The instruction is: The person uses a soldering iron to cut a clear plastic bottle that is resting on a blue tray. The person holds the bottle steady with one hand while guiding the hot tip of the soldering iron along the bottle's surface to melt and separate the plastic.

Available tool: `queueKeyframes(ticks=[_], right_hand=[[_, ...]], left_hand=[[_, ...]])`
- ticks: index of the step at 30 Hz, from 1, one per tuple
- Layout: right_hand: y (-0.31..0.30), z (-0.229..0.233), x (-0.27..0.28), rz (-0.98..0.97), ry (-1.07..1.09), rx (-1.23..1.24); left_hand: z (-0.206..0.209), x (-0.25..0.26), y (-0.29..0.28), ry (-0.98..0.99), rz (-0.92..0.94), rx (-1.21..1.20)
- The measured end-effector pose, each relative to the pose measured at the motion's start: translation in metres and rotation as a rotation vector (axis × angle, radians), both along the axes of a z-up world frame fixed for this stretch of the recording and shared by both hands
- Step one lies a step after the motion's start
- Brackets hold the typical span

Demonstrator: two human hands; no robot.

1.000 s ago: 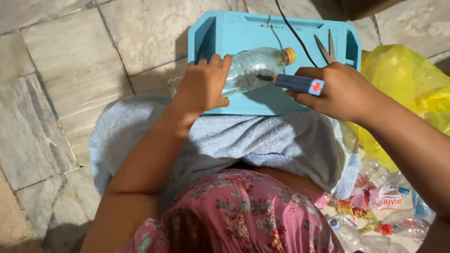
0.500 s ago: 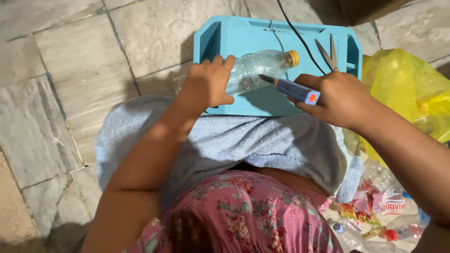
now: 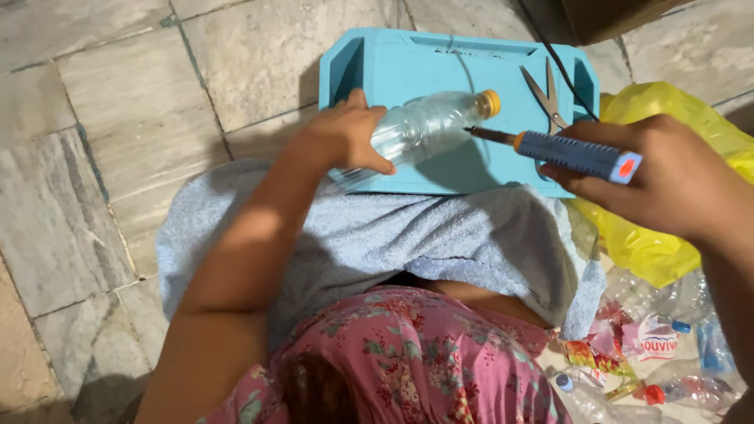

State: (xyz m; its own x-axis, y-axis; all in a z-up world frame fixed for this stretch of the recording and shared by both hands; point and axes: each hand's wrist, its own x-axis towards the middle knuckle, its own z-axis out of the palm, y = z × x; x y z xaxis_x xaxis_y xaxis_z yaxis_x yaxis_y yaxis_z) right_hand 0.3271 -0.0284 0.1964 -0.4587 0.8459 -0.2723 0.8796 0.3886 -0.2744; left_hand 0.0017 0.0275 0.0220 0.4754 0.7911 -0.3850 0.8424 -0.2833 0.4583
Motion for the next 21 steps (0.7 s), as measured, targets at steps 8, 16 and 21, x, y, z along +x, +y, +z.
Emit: queueKeyframes(ticks=[8,16,21], right_hand=[[-0.006,-0.05,-0.009,-0.03,0.242,-0.086],[0.001,-0.065,-0.015,-0.084,0.312,-0.024],[0.002,-0.068,-0.009,-0.09,0.31,-0.069]], left_hand=[[-0.004,-0.013,-0.006,-0.115,0.097,-0.021],[-0.013,0.004,-0.023,-0.044,0.03,0.461],[-0.011,0.015,-0.026,0.017,0.085,0.531]])
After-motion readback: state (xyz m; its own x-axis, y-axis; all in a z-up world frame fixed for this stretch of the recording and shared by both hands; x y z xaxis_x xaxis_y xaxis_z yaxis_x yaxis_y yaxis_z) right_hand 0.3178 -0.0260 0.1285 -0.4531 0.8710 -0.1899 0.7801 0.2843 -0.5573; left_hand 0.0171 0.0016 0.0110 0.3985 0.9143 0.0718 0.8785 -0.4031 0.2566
